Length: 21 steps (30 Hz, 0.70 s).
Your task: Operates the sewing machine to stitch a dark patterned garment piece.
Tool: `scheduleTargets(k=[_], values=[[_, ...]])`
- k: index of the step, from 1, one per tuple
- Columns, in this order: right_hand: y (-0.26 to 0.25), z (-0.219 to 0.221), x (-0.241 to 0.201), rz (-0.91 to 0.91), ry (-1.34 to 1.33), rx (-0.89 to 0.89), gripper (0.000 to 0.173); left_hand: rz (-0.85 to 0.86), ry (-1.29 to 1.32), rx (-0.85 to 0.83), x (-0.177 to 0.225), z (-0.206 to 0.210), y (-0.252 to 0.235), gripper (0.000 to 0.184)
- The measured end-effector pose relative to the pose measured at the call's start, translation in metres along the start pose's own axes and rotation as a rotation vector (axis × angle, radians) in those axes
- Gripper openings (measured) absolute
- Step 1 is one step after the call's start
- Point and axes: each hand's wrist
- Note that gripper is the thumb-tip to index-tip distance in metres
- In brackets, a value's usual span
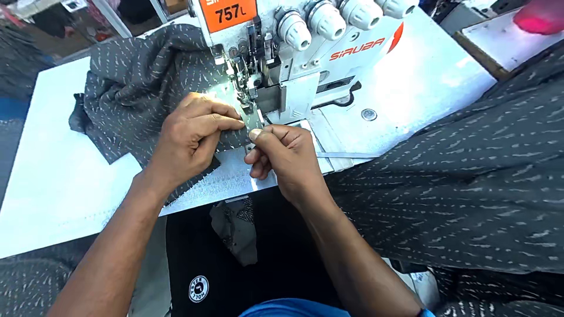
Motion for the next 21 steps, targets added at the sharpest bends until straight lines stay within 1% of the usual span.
scheduleTargets(k=[2, 4, 6, 8, 10, 11, 12, 13, 14, 15, 16, 17, 19, 20, 21], values=[[-0.005, -0.001, 0.001, -0.011, 0.091, 0.05, 0.033, 0.014, 0.006, -0.005, -0.004, 0.0, 0.001, 0.033], [-0.016, -0.004, 0.0, -0.026, 0.238, 0.088, 0.041, 0.026, 0.018, -0.002, -0.01, -0.003, -0.002, 0.034], [-0.028, -0.011, -0.006, -0.008, 0.426, 0.071, 0.048, 0.036, 0.023, -0.005, -0.019, -0.008, -0.004, 0.034], [-0.039, -0.017, -0.013, 0.019, 0.528, 0.037, 0.053, 0.048, 0.024, -0.006, -0.031, -0.014, -0.007, 0.034], [-0.037, -0.017, -0.014, -0.028, 0.605, 0.071, 0.054, 0.016, -0.039, -0.01, -0.034, -0.018, -0.008, 0.032], [-0.029, -0.016, -0.012, -0.088, 0.662, 0.121, 0.053, -0.04, -0.111, -0.017, -0.026, -0.016, -0.006, 0.033], [-0.016, -0.014, -0.008, -0.174, 0.704, 0.185, 0.052, -0.118, -0.209, -0.022, -0.011, -0.009, -0.003, 0.038], [-0.003, -0.011, -0.004, -0.265, 0.697, 0.25, 0.051, -0.192, -0.31, -0.015, 0.007, 0.003, 0.0, 0.046], [0.005, -0.007, 0.003, -0.363, 0.665, 0.312, 0.047, -0.227, -0.394, 0.025, 0.021, 0.017, 0.004, 0.048], [0.008, -0.002, 0.01, -0.455, 0.664, 0.374, 0.037, -0.229, -0.441, 0.083, 0.03, 0.031, 0.009, 0.042], [0.008, 0.002, 0.015, -0.536, 0.719, 0.412, 0.023, -0.221, -0.455, 0.15, 0.036, 0.042, 0.014, 0.032], [0.008, 0.004, 0.017, -0.592, 0.818, 0.41, 0.016, -0.214, -0.428, 0.217, 0.041, 0.05, 0.019, 0.023], [0.002, 0.008, 0.006, -0.628, 1.062, 0.32, 0.039, -0.223, -0.269, 0.342, 0.048, 0.052, 0.023, 0.017], [0.0, 0.01, 0.001, -0.617, 1.186, 0.263, 0.047, -0.261, -0.154, 0.401, 0.05, 0.053, 0.026, 0.016], [-0.001, 0.012, -0.001, -0.611, 1.277, 0.218, 0.051, -0.328, -0.022, 0.453, 0.053, 0.054, 0.031, 0.015]])
Point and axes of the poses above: each hand's wrist, its own y-axis away from the middle knuckle, its own z-axis out of the palm, x = y × z, and after that the axes turned 14 degrees about y, right-handed
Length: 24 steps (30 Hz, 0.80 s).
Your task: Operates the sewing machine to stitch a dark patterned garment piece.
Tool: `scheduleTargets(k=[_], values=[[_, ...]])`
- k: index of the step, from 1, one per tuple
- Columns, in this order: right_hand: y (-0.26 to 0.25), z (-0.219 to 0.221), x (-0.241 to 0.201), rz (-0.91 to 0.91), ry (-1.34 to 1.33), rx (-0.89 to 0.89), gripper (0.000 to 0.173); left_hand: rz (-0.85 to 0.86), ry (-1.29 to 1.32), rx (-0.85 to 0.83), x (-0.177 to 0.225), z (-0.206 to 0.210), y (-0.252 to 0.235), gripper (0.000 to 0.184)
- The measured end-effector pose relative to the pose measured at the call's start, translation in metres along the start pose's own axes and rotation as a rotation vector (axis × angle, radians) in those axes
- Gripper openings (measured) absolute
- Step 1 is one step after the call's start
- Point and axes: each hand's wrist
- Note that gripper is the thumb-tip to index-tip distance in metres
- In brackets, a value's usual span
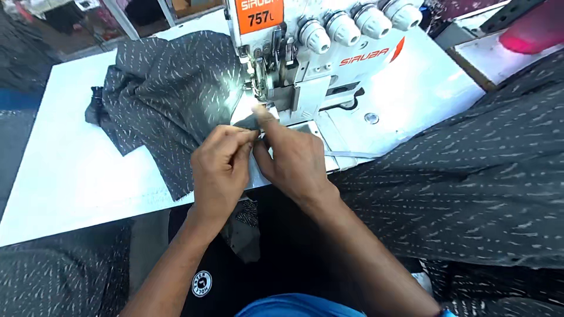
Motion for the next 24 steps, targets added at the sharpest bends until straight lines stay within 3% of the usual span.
scheduleTargets(k=[2, 4, 8, 13, 16, 20, 24], values=[[0.002, 0.003, 0.002, -0.032, 0.038, -0.01, 0.043, -0.215, 0.24, 0.041, 0.008, -0.001, 0.01, 0.014], [0.006, 0.004, 0.013, 0.02, -0.049, 0.13, 0.031, -0.309, 0.376, 0.074, 0.02, 0.004, 0.015, 0.015], [-0.005, 0.01, 0.025, 0.162, -0.106, 0.3, 0.028, -0.019, 0.231, 0.17, 0.013, 0.033, 0.005, 0.015], [-0.003, 0.01, 0.025, 0.162, -0.081, 0.365, 0.028, 0.214, -0.089, 0.086, 0.003, 0.03, -0.002, 0.016], [0.024, -0.003, 0.031, 0.149, -0.271, 0.231, 0.04, 0.403, -0.165, -0.053, -0.004, 0.016, 0.016, 0.015], [0.051, -0.025, 0.041, 0.29, -0.749, -0.081, 0.04, 0.58, -0.207, -0.29, -0.001, -0.007, 0.039, 0.018], [0.03, -0.024, 0.027, 0.276, -0.828, -0.342, 0.042, 0.68, -0.174, -0.446, 0.014, -0.013, 0.047, 0.022]])
Point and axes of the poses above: each hand's wrist, its own y-axis away from the middle knuckle, its own z-axis out of the palm, x = y × z, and after that the axes turned 14 degrees about y, right-handed
